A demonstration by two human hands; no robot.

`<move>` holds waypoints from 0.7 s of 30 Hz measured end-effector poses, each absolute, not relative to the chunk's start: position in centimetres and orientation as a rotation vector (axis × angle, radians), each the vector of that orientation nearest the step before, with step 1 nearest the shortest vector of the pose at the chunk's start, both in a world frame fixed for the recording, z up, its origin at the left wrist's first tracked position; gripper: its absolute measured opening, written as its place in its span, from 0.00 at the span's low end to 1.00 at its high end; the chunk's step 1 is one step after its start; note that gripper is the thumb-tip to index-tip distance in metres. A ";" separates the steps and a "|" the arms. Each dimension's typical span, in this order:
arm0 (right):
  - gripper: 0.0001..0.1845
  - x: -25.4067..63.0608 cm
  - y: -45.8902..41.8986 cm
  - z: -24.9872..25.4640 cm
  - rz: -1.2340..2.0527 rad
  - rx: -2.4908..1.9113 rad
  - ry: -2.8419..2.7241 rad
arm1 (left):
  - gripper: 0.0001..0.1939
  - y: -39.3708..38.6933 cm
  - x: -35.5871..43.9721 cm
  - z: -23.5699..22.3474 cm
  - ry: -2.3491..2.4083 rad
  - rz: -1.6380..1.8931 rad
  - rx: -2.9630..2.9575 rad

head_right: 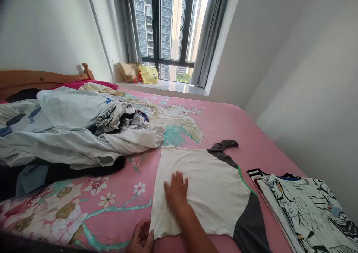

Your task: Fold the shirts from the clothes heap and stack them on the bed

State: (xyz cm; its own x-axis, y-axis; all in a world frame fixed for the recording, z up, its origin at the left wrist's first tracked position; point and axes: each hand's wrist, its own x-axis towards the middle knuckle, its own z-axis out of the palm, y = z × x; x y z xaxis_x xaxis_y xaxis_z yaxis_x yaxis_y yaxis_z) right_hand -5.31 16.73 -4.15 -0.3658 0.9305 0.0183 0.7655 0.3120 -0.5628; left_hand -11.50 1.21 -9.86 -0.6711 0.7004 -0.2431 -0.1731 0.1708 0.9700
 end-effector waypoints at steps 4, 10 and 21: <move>0.18 -8.9 13.0 -3.8 1.090 -0.664 -2.597 | 0.23 1.4 -12.0 -9.6 1.808 1.556 0.498; 0.16 -3.1 12.8 -0.9 0.874 -0.876 -2.237 | 0.25 1.7 -12.8 -8.1 1.854 1.297 0.483; 0.23 30.5 6.6 -7.2 0.163 -2.078 -1.659 | 0.27 2.3 -12.9 -8.0 1.782 1.209 0.604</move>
State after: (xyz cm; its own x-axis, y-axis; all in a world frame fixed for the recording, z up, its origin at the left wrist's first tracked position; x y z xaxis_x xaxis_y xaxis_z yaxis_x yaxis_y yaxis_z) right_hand 30.51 6.56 -7.24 0.2607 0.9454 0.1958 0.8891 -0.1561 -0.4302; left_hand -12.93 2.26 -7.98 -0.4995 0.7731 -0.3909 -0.0772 0.4097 0.9089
